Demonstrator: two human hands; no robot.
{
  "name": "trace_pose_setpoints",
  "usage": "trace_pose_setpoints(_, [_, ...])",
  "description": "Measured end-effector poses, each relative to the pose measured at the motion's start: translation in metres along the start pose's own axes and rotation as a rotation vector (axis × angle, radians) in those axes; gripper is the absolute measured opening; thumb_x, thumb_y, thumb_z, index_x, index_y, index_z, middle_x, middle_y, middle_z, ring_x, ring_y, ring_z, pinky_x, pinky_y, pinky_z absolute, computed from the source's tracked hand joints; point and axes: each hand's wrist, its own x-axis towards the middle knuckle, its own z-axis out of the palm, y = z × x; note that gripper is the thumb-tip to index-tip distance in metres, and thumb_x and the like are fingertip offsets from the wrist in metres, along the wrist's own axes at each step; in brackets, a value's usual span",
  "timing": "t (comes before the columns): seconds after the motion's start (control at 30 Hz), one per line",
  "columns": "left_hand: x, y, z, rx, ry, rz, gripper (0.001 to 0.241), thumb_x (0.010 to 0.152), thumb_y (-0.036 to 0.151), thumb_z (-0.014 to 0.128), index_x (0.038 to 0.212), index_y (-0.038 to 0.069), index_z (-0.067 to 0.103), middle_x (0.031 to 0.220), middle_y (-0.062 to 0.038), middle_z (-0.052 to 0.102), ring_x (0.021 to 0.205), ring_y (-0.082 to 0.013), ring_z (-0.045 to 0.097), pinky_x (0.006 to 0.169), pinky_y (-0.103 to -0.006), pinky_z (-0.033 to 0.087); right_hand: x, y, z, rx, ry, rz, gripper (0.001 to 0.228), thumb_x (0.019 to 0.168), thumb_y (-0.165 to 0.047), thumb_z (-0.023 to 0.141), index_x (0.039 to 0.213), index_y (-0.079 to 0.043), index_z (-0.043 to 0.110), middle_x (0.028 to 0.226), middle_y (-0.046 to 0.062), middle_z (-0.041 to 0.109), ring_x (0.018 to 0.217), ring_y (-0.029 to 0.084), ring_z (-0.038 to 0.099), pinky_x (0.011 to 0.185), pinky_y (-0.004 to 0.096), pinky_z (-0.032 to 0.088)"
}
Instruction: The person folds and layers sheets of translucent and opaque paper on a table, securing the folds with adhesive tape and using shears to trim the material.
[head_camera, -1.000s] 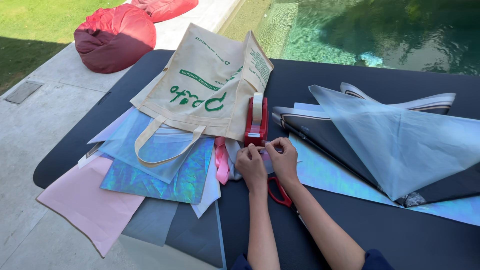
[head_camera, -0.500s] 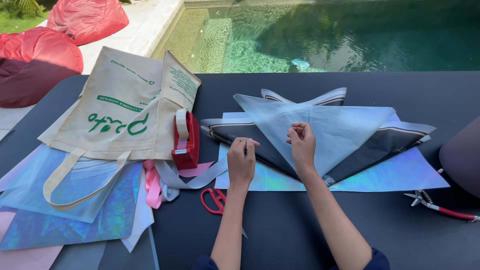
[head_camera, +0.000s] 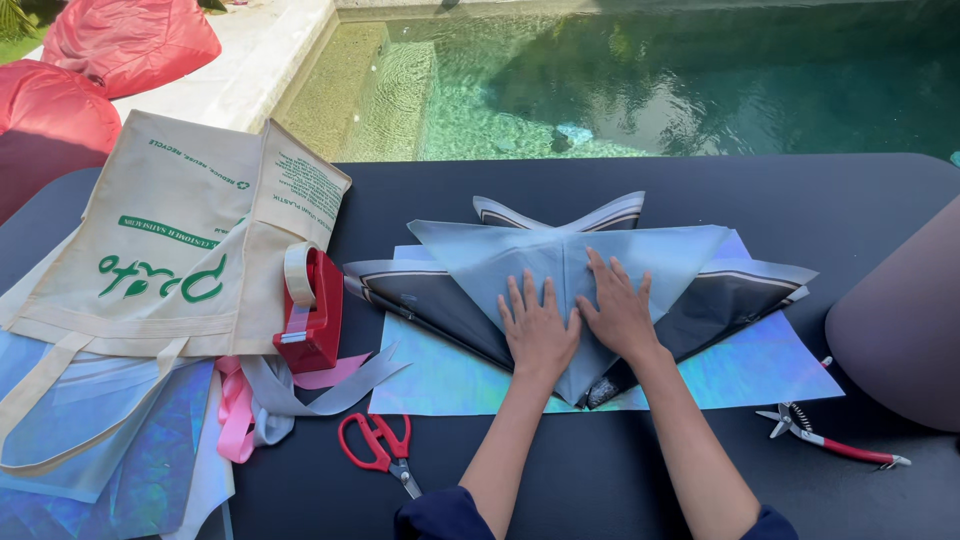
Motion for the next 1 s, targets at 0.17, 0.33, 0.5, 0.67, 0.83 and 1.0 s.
trace_pose_setpoints(0.17, [0.005, 0.009, 0.010, 0.046, -0.086, -0.116, 0.073, 0.099, 0.051, 0.043, 0.157, 0.008, 0.033, 0.166, -0.023, 0.014, 0.154, -0.0478, 0.005, 0.122, -0.0691, 0.001, 0.017, 0.020, 0.011, -0.077, -0.031, -0.030, 0.075, 0.097, -0.019, 0.060, 0.164, -0.017, 0.027, 0.149, 0.014, 0.055, 0.149, 0.039, 0.032, 0.115, 0.077, -0.006])
trace_pose_setpoints(0.33, [0.013, 0.013, 0.012, 0.070, -0.129, -0.157, 0.080, 0.097, 0.056, 0.041, 0.159, 0.008, 0.027, 0.168, -0.023, 0.008, 0.153, -0.0508, 0.000, 0.120, -0.0715, -0.004, 0.028, 0.026, 0.012, -0.066, -0.017, 0.029, 0.079, 0.097, -0.029, 0.063, 0.165, -0.019, 0.025, 0.157, 0.015, 0.043, 0.152, 0.040, 0.025, 0.117, 0.075, -0.005])
trace_pose_setpoints(0.5, [0.013, 0.012, 0.013, 0.052, -0.153, -0.153, 0.080, 0.098, 0.055, 0.041, 0.161, 0.009, 0.021, 0.168, -0.024, 0.004, 0.153, -0.0526, -0.002, 0.119, -0.0729, -0.005, 0.030, 0.033, 0.019, -0.014, -0.093, 0.071, 0.076, 0.101, -0.037, 0.052, 0.166, -0.021, 0.015, 0.166, 0.016, 0.025, 0.154, 0.043, 0.011, 0.120, 0.070, -0.003])
trace_pose_setpoints(0.67, [0.014, 0.010, 0.019, 0.083, -0.091, -0.161, 0.078, 0.097, 0.052, 0.042, 0.160, 0.011, 0.023, 0.168, -0.023, 0.005, 0.153, -0.0524, 0.001, 0.119, -0.0730, -0.002, 0.030, 0.035, 0.024, -0.035, -0.087, 0.071, 0.075, 0.101, -0.044, 0.048, 0.166, -0.027, 0.016, 0.168, 0.009, 0.024, 0.156, 0.038, 0.010, 0.122, 0.065, -0.003])
trace_pose_setpoints(0.83, [0.010, 0.013, 0.014, 0.036, -0.127, -0.191, 0.080, 0.095, 0.051, 0.042, 0.160, 0.010, 0.022, 0.168, -0.023, 0.003, 0.152, -0.0533, -0.001, 0.118, -0.0745, -0.001, 0.024, 0.035, 0.018, -0.014, -0.106, 0.059, 0.077, 0.100, -0.046, 0.048, 0.166, -0.027, 0.014, 0.167, 0.011, 0.026, 0.155, 0.038, 0.012, 0.122, 0.066, -0.001])
trace_pose_setpoints(1.0, [0.001, 0.008, 0.013, -0.064, 0.012, -0.110, 0.074, 0.093, 0.043, 0.049, 0.155, 0.005, 0.033, 0.164, -0.027, 0.014, 0.151, -0.0535, 0.007, 0.118, -0.0744, 0.003, 0.021, 0.040, 0.025, -0.046, -0.053, 0.059, 0.077, 0.100, -0.049, 0.049, 0.166, -0.025, 0.018, 0.164, 0.010, 0.032, 0.155, 0.036, 0.017, 0.124, 0.064, 0.003])
